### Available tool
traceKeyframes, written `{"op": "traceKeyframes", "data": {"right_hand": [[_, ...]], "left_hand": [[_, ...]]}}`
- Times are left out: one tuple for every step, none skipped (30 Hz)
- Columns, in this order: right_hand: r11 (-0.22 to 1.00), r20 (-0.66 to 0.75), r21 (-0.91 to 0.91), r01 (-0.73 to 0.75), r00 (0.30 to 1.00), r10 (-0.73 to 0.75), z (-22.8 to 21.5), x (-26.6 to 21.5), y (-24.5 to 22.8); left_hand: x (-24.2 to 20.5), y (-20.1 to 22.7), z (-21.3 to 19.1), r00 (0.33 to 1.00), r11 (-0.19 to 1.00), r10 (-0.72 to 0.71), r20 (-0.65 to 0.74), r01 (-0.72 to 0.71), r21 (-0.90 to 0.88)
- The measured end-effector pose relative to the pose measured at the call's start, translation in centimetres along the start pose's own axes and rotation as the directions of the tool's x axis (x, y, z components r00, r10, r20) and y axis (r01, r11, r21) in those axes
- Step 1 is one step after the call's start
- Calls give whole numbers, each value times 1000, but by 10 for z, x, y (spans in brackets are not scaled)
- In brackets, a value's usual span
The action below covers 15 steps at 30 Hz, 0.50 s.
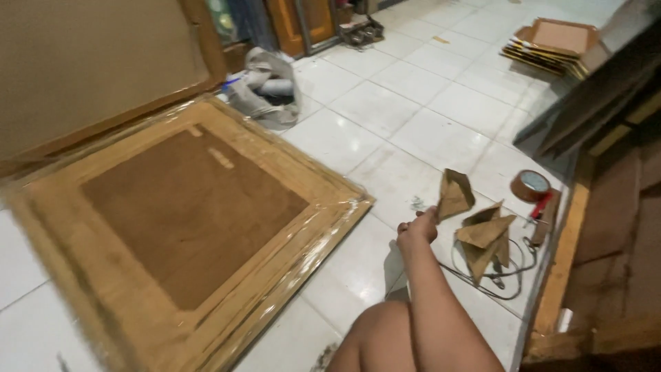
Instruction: The person sits on the floor and uses a small knife to cut and peel plastic wrap from the back of a wooden picture frame. They repeatedly lift and remove sections of the plastic film.
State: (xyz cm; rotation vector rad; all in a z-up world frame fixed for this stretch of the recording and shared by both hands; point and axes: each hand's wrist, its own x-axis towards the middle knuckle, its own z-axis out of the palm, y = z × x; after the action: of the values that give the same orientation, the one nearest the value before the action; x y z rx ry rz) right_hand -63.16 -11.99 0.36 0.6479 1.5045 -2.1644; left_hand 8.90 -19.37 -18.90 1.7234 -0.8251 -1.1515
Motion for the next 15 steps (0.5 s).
{"op": "traceKeyframes", "data": {"right_hand": [[999,111,-38,11,994,-6,5,16,12],[997,221,-74,24,975,-7,10,32,25],[995,239,-100,18,971,7,12,2,24],[981,368,-166,96,929,-29,12,-27,23],[959,498,-218,179,866,-49,14,-59,23],[954,520,-242,176,854,-26,13,-97,28],[910,603,-319,264,798,-20,8,-136,35],[855,681,-379,355,732,-3,2,-174,41],[848,694,-390,359,720,15,-9,-197,64],[825,756,-456,332,634,163,-21,-220,85],[796,789,-520,310,531,309,-35,-243,106],[789,792,-529,313,516,327,-60,-272,117],[653,773,-634,414,361,522,-87,-302,127],[499,679,-684,532,215,701,-114,-332,136],[494,676,-680,541,203,708,-132,-341,149]], "left_hand": [[-11,0,0,999,999,4,-33,-5,-41],[-20,1,-1,998,997,8,-66,-13,-82],[-39,6,-4,995,992,2,-102,-15,-125],[-60,8,-5,990,986,-3,-139,-20,-167],[-83,10,-4,984,977,-10,-181,-28,-210],[-105,44,5,976,975,-27,-214,-21,-220],[-137,73,14,993,965,-26,-116,-6,-262],[-178,98,22,1000,953,-18,-17,12,-302],[-197,106,27,999,950,-30,-40,16,-313],[-216,115,34,995,912,-75,72,97,-399],[-233,126,41,977,864,-101,187,179,-471],[-260,141,44,980,859,-107,165,175,-481],[-287,157,47,942,858,-143,304,271,-437],[-312,174,51,883,852,-178,435,360,-380],[-325,175,51,889,848,-176,423,356,-394]]}}
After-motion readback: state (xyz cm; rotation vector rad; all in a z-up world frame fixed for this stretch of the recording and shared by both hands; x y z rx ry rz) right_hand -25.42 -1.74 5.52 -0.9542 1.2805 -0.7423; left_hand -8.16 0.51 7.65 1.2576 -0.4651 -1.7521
